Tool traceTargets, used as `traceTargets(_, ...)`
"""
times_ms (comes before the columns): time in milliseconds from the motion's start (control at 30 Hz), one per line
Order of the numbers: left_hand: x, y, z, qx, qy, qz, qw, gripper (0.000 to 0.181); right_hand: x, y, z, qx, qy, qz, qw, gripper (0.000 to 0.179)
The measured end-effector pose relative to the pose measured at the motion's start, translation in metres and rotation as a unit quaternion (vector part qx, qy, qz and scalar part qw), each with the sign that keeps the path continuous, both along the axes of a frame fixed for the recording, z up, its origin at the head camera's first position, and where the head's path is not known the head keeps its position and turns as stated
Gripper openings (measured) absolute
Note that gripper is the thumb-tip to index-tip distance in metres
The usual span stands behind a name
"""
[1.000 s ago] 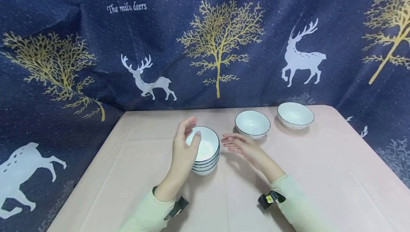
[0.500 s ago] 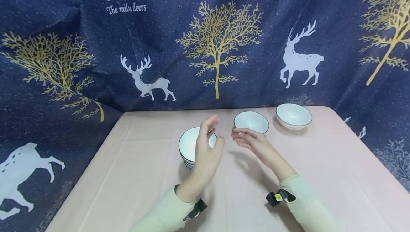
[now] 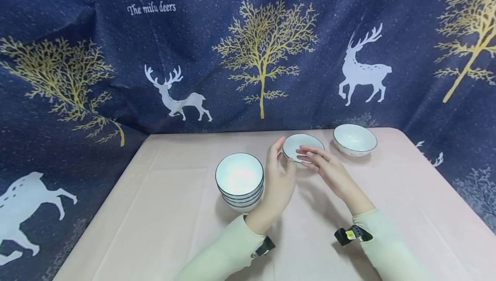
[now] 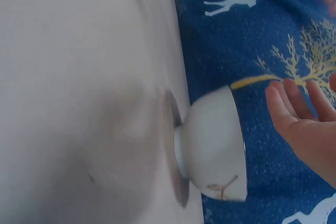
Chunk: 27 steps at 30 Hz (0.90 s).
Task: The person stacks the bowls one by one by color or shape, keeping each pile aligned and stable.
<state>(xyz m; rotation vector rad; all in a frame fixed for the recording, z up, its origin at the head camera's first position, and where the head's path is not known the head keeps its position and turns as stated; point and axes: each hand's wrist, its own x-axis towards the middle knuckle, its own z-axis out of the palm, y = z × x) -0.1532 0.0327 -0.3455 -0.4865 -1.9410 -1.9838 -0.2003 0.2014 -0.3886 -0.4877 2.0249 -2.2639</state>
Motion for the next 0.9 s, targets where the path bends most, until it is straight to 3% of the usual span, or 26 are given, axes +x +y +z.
traceTargets(233, -0.023, 0.026, -0.014, 0.012, -0.063, 0.033, 0.9974, 0.054, -0.01, 0.018, 0.0, -0.076, 0.017, -0.024, 0.9967, 0.041)
traceTargets(400, -0.038, 0.038, -0.022, 0.032, -0.128, 0.052, 0.9899, 0.054, -0.018, 0.03, -0.004, -0.121, 0.026, -0.056, 0.9907, 0.032)
traceTargets(600, -0.055, 0.046, -0.033, 0.079, -0.213, 0.057, 0.972, 0.055, -0.029, 0.04, -0.008, -0.142, 0.019, -0.102, 0.9845, 0.04)
traceTargets(900, -0.07, 0.052, -0.048, 0.145, -0.305, 0.065, 0.9392, 0.059, -0.041, 0.043, -0.008, -0.077, -0.011, -0.134, 0.988, 0.053)
